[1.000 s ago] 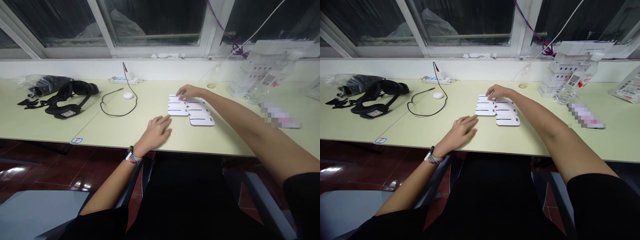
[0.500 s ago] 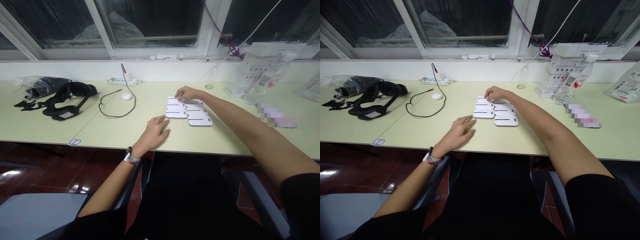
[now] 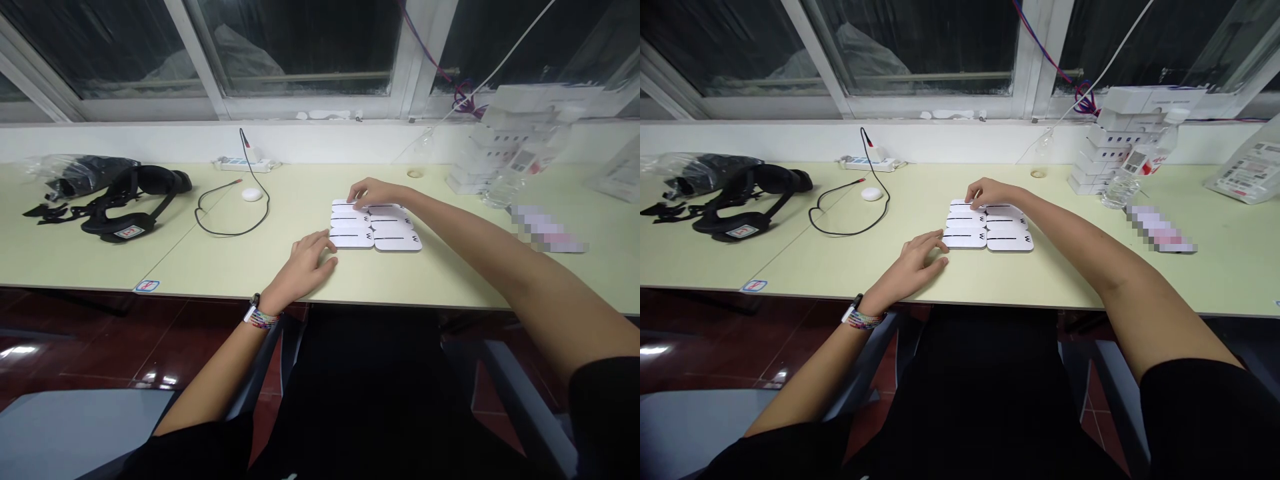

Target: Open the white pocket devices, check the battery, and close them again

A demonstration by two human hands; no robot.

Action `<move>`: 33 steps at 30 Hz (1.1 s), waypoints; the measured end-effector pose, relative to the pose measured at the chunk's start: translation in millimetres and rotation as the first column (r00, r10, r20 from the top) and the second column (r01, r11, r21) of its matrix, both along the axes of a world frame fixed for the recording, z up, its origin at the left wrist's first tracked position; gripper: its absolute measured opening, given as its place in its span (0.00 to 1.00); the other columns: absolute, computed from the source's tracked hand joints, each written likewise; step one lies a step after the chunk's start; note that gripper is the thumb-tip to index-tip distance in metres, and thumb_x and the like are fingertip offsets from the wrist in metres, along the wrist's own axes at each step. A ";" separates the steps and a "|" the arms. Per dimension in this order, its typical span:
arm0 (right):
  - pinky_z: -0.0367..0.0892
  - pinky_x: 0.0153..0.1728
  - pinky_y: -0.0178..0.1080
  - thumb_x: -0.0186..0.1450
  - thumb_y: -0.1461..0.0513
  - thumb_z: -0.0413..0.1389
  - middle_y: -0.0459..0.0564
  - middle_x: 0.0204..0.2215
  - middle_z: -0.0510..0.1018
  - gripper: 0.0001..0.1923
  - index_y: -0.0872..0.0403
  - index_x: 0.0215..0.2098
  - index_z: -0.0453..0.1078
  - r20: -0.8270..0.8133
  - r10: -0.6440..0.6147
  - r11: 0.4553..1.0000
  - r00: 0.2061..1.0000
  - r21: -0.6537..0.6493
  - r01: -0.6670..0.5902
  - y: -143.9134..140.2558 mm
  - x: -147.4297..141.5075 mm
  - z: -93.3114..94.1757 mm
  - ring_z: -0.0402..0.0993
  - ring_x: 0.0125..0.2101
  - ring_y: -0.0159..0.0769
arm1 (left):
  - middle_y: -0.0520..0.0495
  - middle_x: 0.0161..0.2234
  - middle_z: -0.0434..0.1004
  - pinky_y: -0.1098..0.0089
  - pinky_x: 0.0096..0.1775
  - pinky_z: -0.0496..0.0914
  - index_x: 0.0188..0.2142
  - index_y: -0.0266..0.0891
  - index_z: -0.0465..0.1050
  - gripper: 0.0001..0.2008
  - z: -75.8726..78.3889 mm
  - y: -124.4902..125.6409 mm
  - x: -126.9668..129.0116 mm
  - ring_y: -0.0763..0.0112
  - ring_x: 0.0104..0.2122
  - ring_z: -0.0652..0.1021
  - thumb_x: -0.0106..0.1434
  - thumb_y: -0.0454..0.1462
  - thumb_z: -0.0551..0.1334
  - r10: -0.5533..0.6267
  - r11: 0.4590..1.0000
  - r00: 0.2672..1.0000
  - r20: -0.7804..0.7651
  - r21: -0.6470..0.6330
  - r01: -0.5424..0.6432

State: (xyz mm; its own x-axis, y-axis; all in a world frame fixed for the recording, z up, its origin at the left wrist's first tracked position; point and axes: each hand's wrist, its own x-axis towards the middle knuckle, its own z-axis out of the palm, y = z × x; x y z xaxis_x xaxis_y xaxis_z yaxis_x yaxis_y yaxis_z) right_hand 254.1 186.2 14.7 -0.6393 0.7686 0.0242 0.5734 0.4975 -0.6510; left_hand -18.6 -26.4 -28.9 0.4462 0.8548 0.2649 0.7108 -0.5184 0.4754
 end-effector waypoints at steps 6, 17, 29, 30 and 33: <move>0.71 0.59 0.54 0.57 0.59 0.72 0.53 0.51 0.86 0.10 0.48 0.38 0.83 -0.028 0.016 1.000 0.999 -0.016 -0.016 -2.9 1.1 -3.2 0.79 0.51 0.49 | 0.39 0.72 0.71 0.36 0.72 0.61 0.45 0.45 0.73 0.03 1.2 -0.1 0.0 0.46 0.75 0.66 0.76 0.38 0.60 -0.013 1.000 1.000 0.012 0.018 0.013; 0.71 0.59 0.54 0.58 0.59 0.70 0.54 0.51 0.86 0.11 0.49 0.40 0.83 -0.046 0.023 1.000 0.999 -0.006 -0.023 -6.5 2.6 -4.1 0.79 0.51 0.49 | 0.40 0.72 0.70 0.38 0.71 0.60 0.46 0.45 0.74 0.04 0.5 -0.3 -1.6 0.46 0.73 0.68 0.76 0.38 0.61 0.004 1.000 0.999 0.032 -0.007 -0.004; 0.72 0.59 0.56 0.58 0.59 0.71 0.54 0.52 0.86 0.10 0.48 0.40 0.83 -0.050 -0.003 1.000 0.999 -0.021 0.002 -11.0 2.4 -3.7 0.80 0.50 0.50 | 0.41 0.71 0.70 0.37 0.71 0.62 0.48 0.46 0.73 0.09 -3.0 0.8 -2.8 0.48 0.72 0.69 0.75 0.32 0.57 0.004 1.000 0.999 0.035 0.008 -0.005; 0.72 0.60 0.56 0.59 0.59 0.71 0.54 0.51 0.86 0.10 0.48 0.40 0.83 -0.049 -0.002 1.000 0.999 -0.026 0.001 -11.3 2.0 -3.3 0.80 0.51 0.50 | 0.41 0.71 0.71 0.37 0.71 0.62 0.48 0.46 0.73 0.09 -3.1 0.5 -2.6 0.48 0.72 0.69 0.75 0.32 0.57 0.005 1.000 0.999 0.034 0.013 -0.005; 0.71 0.61 0.57 0.60 0.58 0.71 0.55 0.53 0.85 0.12 0.48 0.42 0.83 -0.047 -0.041 0.999 0.998 -0.018 0.040 -16.0 -0.2 -1.4 0.79 0.54 0.53 | 0.41 0.72 0.70 0.37 0.71 0.63 0.48 0.45 0.74 0.10 -2.4 -0.5 -2.3 0.48 0.72 0.68 0.74 0.31 0.57 0.007 1.000 0.999 0.032 0.021 -0.008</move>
